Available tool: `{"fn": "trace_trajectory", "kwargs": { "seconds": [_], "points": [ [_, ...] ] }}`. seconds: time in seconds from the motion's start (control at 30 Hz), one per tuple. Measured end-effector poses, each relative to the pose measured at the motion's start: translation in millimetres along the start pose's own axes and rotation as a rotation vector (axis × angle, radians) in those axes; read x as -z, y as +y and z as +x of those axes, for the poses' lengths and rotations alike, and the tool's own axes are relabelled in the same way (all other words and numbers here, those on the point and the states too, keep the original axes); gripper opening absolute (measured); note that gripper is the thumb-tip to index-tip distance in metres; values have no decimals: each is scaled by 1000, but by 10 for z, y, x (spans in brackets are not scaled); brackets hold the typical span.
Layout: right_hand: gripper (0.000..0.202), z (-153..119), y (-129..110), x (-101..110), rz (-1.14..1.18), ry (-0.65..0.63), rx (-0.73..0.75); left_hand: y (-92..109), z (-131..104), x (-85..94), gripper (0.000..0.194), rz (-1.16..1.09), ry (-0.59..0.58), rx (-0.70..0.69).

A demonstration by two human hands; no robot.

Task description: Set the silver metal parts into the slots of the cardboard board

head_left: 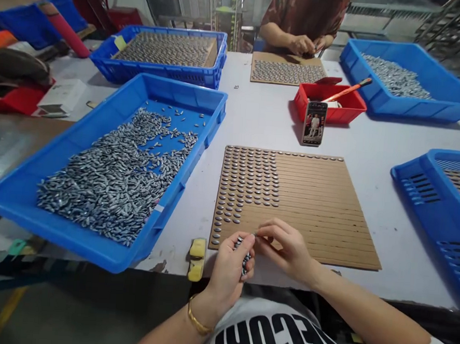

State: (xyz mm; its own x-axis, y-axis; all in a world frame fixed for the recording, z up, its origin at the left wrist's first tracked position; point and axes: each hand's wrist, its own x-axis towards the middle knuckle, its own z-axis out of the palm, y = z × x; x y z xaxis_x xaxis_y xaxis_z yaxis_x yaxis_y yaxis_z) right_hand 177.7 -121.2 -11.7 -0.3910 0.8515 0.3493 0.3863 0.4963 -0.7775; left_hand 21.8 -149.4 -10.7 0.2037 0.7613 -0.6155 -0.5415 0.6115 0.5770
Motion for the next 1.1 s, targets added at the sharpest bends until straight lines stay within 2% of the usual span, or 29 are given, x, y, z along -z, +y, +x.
{"fn": "trace_trajectory", "kwargs": {
  "seconds": [0.13, 0.37, 0.53, 0.73, 0.8, 0.97, 1.1],
  "points": [
    [26, -96, -3, 22, -102, -81, 150, -51, -14, 45, 27, -17, -19, 65],
    [23, 12, -27, 210, 58, -384, 79, -54, -17, 112, 22, 70, -142, 182],
    [22, -36, -19, 168, 41, -375, 30, -108, -42, 182, 18, 77, -127, 181],
    [24, -49, -42, 158, 90, -474, -14, -104, -111, 289, 16, 65, -107, 200],
    [23, -25, -24, 100, 81, -440, -30, -91, -144, 326, 18, 2, -79, 208],
    [17, 59, 103, -295, -123, -141, 10, -120, -242, 391, 28, -223, 37, 202],
    [20, 129, 198, -592, -270, -111, 66, -160, -333, 437, 23, -201, 20, 173]
  ]
}}
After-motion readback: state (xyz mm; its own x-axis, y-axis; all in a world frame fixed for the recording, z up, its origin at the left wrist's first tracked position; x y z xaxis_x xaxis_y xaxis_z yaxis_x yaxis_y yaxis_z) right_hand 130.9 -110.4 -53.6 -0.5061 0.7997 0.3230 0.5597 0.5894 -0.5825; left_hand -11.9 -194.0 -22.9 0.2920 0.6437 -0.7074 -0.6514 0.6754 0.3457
